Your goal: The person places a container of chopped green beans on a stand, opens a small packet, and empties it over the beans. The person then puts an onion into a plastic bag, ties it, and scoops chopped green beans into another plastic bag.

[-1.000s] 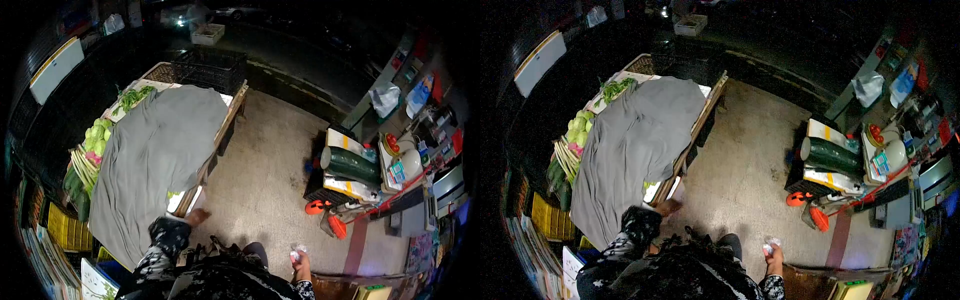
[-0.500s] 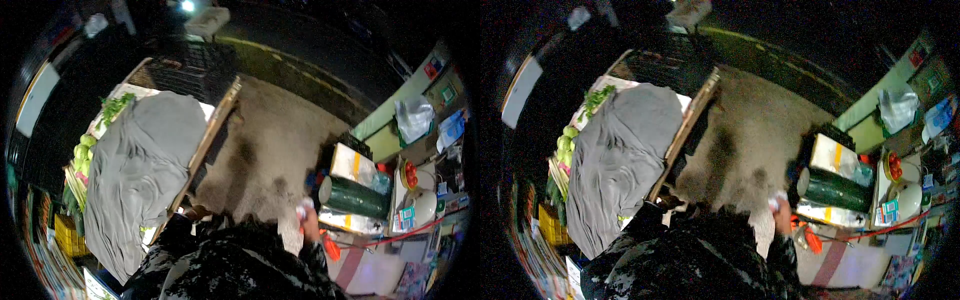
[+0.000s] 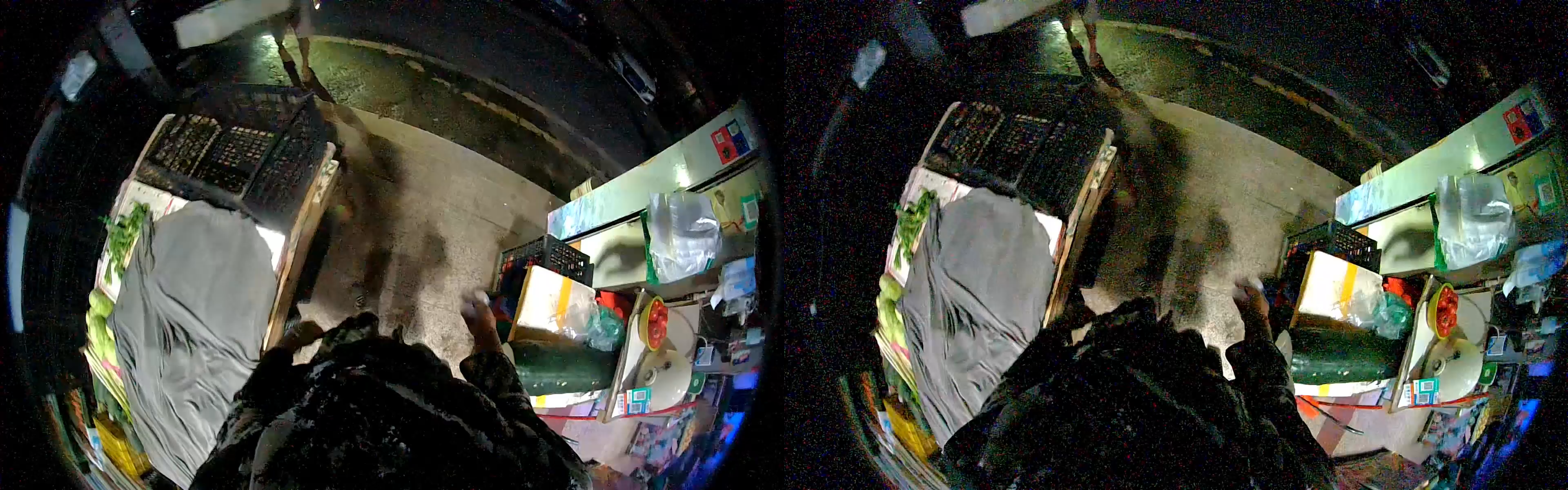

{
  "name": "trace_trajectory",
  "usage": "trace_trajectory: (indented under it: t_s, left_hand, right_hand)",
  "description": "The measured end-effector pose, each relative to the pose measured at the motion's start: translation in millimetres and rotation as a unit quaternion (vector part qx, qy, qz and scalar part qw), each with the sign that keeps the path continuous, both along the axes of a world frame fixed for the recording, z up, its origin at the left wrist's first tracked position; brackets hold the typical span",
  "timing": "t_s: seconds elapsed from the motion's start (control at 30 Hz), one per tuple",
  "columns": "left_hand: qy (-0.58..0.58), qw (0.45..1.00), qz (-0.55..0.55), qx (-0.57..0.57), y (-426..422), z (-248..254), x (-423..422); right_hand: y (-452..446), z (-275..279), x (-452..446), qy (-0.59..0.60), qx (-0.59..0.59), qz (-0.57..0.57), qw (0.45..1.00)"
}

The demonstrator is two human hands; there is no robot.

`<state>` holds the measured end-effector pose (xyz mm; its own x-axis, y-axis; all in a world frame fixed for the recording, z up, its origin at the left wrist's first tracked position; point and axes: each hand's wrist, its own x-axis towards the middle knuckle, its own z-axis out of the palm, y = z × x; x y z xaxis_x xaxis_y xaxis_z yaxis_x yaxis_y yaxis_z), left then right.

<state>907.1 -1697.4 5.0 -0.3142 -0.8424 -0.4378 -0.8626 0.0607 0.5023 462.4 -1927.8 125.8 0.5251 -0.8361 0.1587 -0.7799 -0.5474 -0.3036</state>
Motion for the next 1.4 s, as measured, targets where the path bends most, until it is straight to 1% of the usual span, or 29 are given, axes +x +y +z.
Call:
trace_trajectory:
  t_s: [0.1, 0.13, 0.2, 0.23, 0.27, 0.3, 0.33, 0.37, 0.5, 0.6, 0.63, 0.7, 0.73, 0.77, 0.8, 0.83, 0.87, 0.9, 0.93, 0.97, 1.0, 1.03, 1.07, 1.1, 1.13, 1.17, 1.3, 1.37, 1.4]
  left_hand:
    - [-0.105, 0.959, -0.196, -0.174, -102.6, 0.1, 49.4]
    - [-0.065, 0.94, -0.161, -0.293, -128.4, -5.5, 66.4]
    - [-0.025, 0.908, -0.114, -0.401, -172.0, 16.9, 83.4]
    - [0.213, 0.949, 0.122, -0.196, -191.3, 61.0, 81.1]
    - [0.324, 0.916, 0.226, -0.067, -204.8, 70.4, 82.8]
    - [0.42, 0.838, 0.347, 0.039, -218.2, 79.2, 84.6]
    - [0.24, 0.939, 0.231, 0.089, -231.4, 62.5, 85.7]
    - [0.173, 0.955, 0.226, 0.079, -229.8, 53.9, 86.3]
    - [0.132, 0.935, 0.315, 0.096, -198.7, 27.7, 91.8]
    - [0.13, 0.897, 0.402, 0.125, -181.7, 32.1, 86.2]
    - [0.128, 0.885, 0.43, 0.126, -182.4, 37.6, 80.1]
    - [0.132, 0.859, 0.481, 0.117, -192.1, 48.5, 66.7]
    - [0.145, 0.84, 0.511, 0.11, -200.3, 59.0, 58.9]
    - [0.17, 0.816, 0.544, 0.099, -211.4, 66.7, 50.6]
    - [0.221, 0.775, 0.587, 0.079, -227.3, 72.6, 46.1]
    - [0.308, 0.707, 0.635, 0.052, -246.0, 79.3, 38.4]
    - [0.367, 0.663, 0.652, 0.022, -266.2, 84.7, 35.3]
    - [0.364, 0.667, 0.65, 0.002, -286.4, 88.9, 32.1]
    - [0.192, 0.795, 0.575, -0.022, -306.2, 107.2, 30.3]
    - [-0.007, 0.87, 0.49, -0.055, -326.2, 125.2, 28.3]
    - [0.087, 0.796, 0.599, -0.032, -328.9, 125.3, 15.0]
    - [0.181, 0.699, 0.692, -0.007, -330.9, 122.6, 5.1]
    - [0.308, 0.568, 0.763, 0.013, -331.8, 136.6, -3.8]
    - [0.322, 0.629, 0.699, -0.112, -309.6, 107.9, -15.0]
    - [0.415, 0.463, 0.783, -0.028, -297.9, 102.3, -21.8]
    - [0.493, 0.275, 0.823, 0.057, -289.1, 97.4, -28.3]
    - [0.382, 0.257, 0.881, 0.105, -259.0, 97.6, -52.5]
    - [0.54, 0.103, 0.821, 0.155, -199.9, 35.5, -69.2]
    - [0.59, 0.071, 0.796, 0.118, -187.8, 32.8, -78.3]
  right_hand:
    - [-17.5, -23.9, -20.4, 0.052, 0.187, -0.114, 0.974]
    - [-27.6, -29.3, -21.7, 0.052, 0.233, -0.146, 0.96]
    - [-50.8, -35.6, -16.9, 0.064, 0.298, -0.188, 0.933]
    - [-60.2, -38.3, -13.2, 0.074, 0.319, -0.198, 0.924]
    - [-70.7, -44.1, -10.8, 0.082, 0.333, -0.199, 0.918]
    - [-81.2, -45.8, -6.5, 0.088, 0.344, -0.197, 0.914]
    - [-93.2, -48.6, -2.2, 0.092, 0.352, -0.194, 0.911]
    - [-106.3, -51.1, 2.0, 0.094, 0.359, -0.189, 0.909]
    - [-175.6, -60.1, 12.1, 0.095, 0.352, -0.145, 0.92]
    - [-281.9, -74.5, 52.3, 0.081, 0.264, 0.015, 0.961]
    - [-331.3, -76.3, 80.5, 0.063, 0.216, 0.082, 0.971]
    - [-412.3, -63.6, 146.5, -0.035, 0.218, 0.086, 0.972]
    - [-456.8, -92.8, 168.3, -0.321, 0.449, -0.054, 0.832]
    - [-488.3, -90.8, 201.9, -0.536, 0.609, -0.207, 0.548]
    - [-518.1, -84.0, 227.0, -0.526, 0.62, -0.176, 0.555]
    - [-539.5, -43.5, 264.6, -0.519, 0.627, -0.144, 0.563]
    - [-582.3, -75.4, 280.5, -0.487, 0.657, -0.124, 0.563]
    - [-605.4, -97.2, 304.2, -0.477, 0.666, -0.108, 0.563]
    - [-627.1, -112.5, 326.9, -0.432, 0.714, -0.102, 0.541]
    - [-641.1, -109.2, 348.7, -0.383, 0.757, -0.097, 0.52]
    - [-631.8, -106.3, 358.0, -0.379, 0.722, -0.2, 0.544]
    - [-633.7, -120.8, 368.6, -0.379, 0.759, -0.164, 0.504]
    - [-624.6, -112.1, 382.0, -0.37, 0.764, -0.152, 0.507]
    - [-602.5, -91.3, 398.5, -0.337, 0.737, -0.182, 0.557]
    - [-577.4, -57.5, 414.9, -0.305, 0.705, -0.211, 0.604]
    - [-568.6, -51.2, 417.2, -0.266, 0.692, -0.205, 0.639]
    - [-562.7, -74.1, 405.5, -0.114, 0.651, -0.136, 0.738]
    - [-565.6, -77.7, 412.7, -0.068, 0.635, -0.114, 0.761]
    - [-569.1, -77.6, 423.1, -0.058, 0.631, -0.106, 0.767]
